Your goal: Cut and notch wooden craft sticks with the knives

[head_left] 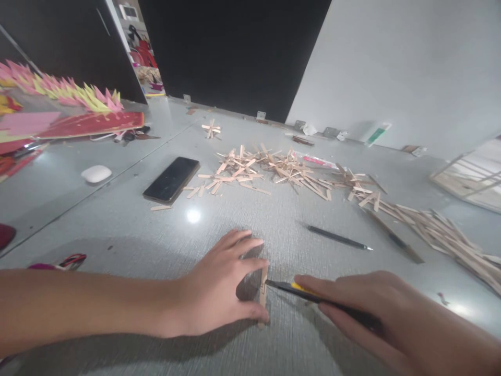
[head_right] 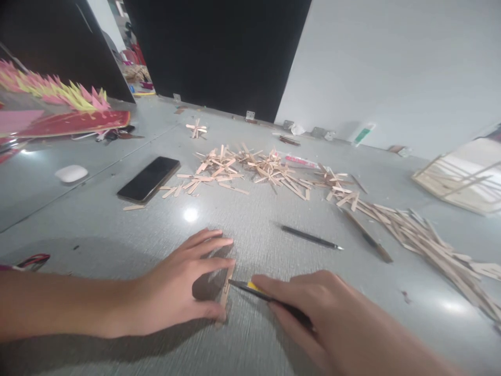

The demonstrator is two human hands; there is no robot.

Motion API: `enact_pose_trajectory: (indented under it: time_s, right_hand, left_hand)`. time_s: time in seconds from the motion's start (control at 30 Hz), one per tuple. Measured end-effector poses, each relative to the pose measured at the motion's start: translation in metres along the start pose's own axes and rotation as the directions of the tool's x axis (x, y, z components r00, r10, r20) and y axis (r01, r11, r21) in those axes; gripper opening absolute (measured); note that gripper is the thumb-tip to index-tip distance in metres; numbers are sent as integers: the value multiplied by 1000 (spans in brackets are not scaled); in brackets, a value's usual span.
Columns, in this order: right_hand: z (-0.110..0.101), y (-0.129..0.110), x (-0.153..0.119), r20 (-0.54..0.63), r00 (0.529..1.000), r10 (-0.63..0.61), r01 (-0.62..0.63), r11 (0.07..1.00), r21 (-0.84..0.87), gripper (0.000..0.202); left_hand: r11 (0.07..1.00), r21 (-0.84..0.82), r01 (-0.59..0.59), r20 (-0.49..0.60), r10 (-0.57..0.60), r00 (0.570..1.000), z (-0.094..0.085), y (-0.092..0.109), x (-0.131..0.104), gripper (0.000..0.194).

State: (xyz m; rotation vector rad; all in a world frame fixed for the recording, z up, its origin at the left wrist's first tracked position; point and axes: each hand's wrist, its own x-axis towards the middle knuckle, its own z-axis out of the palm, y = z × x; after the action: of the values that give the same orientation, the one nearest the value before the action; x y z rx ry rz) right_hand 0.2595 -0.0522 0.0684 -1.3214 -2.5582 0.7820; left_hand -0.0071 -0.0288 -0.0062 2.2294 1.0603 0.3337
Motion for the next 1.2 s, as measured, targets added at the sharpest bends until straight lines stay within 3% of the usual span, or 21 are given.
enact_pose_trajectory:
  time_s: [0.1, 0.27, 0.63, 0.93, 1.2]
  right_hand:
    - [-2, 1, 1, 89, 996, 12, -15, 999, 35, 42]
    - [-4, -2, 0, 139, 988, 73, -84, 993, 78, 39]
    - [-2, -8, -6, 76, 993, 86, -84, 996, -30, 43]
    - [-4, -12, -4, 97, 992, 75, -72, 997, -38, 44]
    - [-4, -7, -8, 16, 999, 47, -44, 988, -148, 41]
  left_hand:
    - [1000, -17, -5, -4, 5, 1000, 0, 1, 1, 73]
    - [1000, -13, 3, 0, -3, 1000, 0, 2, 0, 73]
    - [1000, -24, 10, 1, -10, 1000, 0, 1, 0, 74]
    - [998, 63, 18, 45, -21, 999, 0, 1, 0, 79]
    - [996, 87, 16, 49, -20, 999, 0, 3, 1, 80]
